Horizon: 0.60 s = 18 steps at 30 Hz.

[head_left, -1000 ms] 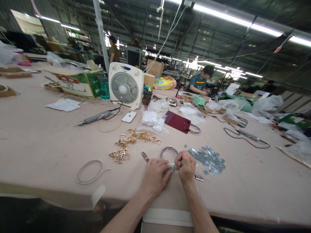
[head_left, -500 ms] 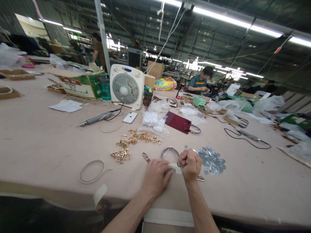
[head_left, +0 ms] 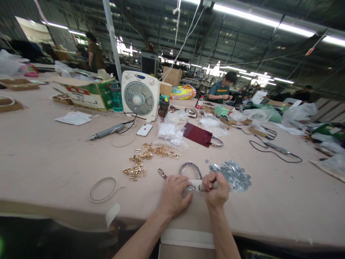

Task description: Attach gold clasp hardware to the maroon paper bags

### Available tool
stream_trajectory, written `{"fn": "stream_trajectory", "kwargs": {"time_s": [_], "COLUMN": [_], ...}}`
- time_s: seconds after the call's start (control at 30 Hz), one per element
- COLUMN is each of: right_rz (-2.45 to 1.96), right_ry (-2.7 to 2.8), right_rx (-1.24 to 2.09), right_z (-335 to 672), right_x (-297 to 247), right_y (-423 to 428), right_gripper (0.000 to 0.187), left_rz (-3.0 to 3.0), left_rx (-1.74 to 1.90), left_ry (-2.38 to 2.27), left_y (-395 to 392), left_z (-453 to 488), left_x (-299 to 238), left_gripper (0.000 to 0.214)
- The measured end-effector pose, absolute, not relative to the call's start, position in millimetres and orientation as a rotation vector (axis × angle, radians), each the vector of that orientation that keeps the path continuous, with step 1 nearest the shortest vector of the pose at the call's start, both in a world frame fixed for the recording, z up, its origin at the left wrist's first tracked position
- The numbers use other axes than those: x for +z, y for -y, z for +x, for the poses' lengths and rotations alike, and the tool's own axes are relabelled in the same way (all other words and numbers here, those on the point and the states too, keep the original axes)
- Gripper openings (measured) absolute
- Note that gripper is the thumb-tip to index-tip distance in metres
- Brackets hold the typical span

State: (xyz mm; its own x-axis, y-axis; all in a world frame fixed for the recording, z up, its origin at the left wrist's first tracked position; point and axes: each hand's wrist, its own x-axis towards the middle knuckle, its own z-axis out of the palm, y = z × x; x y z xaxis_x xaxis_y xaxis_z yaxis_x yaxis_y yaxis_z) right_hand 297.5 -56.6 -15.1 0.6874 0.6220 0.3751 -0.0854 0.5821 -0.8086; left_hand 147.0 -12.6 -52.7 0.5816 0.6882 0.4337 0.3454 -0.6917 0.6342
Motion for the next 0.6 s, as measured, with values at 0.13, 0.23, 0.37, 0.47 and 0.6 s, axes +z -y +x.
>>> {"fn": "stream_trajectory", "kwargs": {"time_s": [0.13,0.23,0.37,0.47,0.6], "right_rz": [-0.907,-0.958,-0.998,-1.043,-1.132], "right_ry": [0.817,0.852,0.911,0.956,1.075], "right_rx": [0.528,0.496,0.402,0.331,0.222], "right_z": [276.5,266.9,264.5,263.6,263.1], "right_x": [-23.9,-34.7,-42.1,-44.8,-49.6], "right_y": [60.4,59.1,58.0,59.1,57.0], "right_gripper": [0.039,0.041,0.042,0.042,0.043], "left_rz": [2.323,2.335,2.339,2.333,2.318], "left_rx": [0.906,0.895,0.902,0.900,0.885], "left_ry": [-0.820,-0.803,-0.802,-0.807,-0.793], "left_y": [13.9,15.0,14.8,14.2,13.8], "left_z": [146.1,145.2,144.6,145.2,146.1], "left_x": [-51.0,-49.6,-49.4,-49.9,-50.6], "left_gripper": [0.029,0.028,0.025,0.023,0.021]}}
